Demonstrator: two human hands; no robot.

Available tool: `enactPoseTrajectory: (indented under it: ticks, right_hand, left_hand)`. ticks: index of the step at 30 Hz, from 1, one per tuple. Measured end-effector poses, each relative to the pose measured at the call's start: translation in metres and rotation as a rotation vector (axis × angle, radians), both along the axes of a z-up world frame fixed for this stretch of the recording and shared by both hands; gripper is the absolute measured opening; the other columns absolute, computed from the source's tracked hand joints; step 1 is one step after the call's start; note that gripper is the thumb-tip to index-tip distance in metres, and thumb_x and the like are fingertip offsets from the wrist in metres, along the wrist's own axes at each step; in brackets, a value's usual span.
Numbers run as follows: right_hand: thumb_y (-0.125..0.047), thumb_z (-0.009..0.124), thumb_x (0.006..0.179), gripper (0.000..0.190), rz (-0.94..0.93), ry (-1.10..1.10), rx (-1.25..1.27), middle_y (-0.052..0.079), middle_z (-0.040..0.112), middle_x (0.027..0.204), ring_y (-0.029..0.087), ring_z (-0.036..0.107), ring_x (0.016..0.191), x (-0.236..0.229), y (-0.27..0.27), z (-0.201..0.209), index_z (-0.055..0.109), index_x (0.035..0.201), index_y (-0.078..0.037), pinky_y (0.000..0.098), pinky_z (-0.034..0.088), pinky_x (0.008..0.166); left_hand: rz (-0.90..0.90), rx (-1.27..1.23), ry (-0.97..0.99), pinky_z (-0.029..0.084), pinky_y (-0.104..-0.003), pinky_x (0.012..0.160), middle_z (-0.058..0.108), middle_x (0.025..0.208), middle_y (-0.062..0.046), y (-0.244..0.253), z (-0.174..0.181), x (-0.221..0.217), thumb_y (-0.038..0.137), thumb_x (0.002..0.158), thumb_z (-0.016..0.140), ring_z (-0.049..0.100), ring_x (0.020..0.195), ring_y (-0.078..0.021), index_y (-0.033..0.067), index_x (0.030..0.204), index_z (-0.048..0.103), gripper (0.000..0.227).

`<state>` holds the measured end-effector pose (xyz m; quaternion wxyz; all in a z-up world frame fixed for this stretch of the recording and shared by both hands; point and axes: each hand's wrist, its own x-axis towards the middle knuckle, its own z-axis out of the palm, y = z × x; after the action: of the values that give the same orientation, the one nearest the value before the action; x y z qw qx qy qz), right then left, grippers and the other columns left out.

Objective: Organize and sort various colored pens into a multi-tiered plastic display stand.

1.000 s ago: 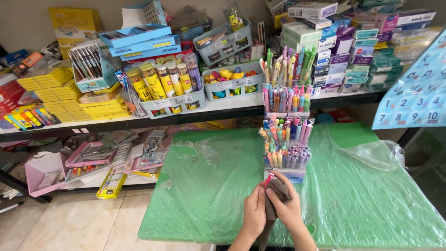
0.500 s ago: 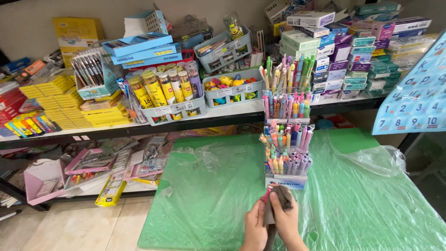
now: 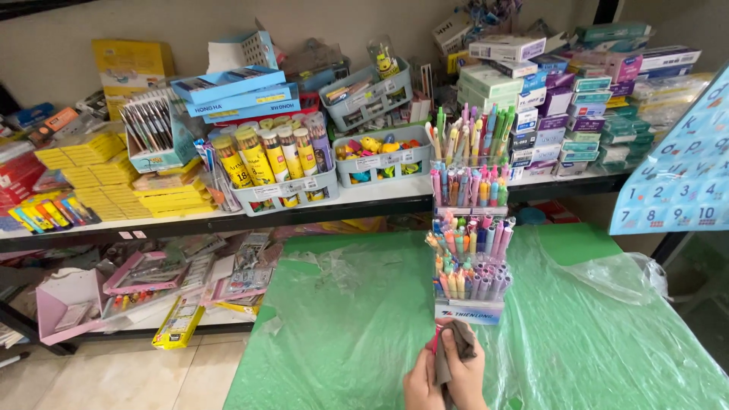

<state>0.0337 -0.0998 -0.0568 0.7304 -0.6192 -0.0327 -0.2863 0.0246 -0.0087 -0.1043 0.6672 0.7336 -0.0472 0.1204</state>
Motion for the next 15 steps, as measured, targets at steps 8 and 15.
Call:
enactPoseTrajectory:
  ticks: [8,15]
  right_hand:
    - [-0.002,0.067,0.091,0.039,0.244,0.123,0.134,0.007,0.072,0.101,0.013,0.065,0.096,-0.008,0.008,0.037,0.063,0.130,-0.003,0.0262,0.050,0.087]
    - [0.001,0.060,0.097,0.037,0.058,-0.016,0.122,0.008,0.071,0.105,0.014,0.067,0.100,-0.002,-0.007,0.041,0.061,0.133,-0.001,0.0263,0.052,0.091]
  left_hand:
    - [-0.054,-0.192,-0.181,0.059,-0.037,0.078,0.080,0.092,-0.015,0.018,-0.020,0.021,-0.003,0.097,0.062,0.076,0.087,-0.0214,-0.0032,0.116,0.073,0.022]
    - [-0.617,-0.552,0.347,0.060,-0.033,0.068,0.076,0.094,-0.008,0.037,-0.060,0.017,0.020,0.107,0.057,0.074,0.074,-0.0170,-0.0062,0.121,0.063,0.030]
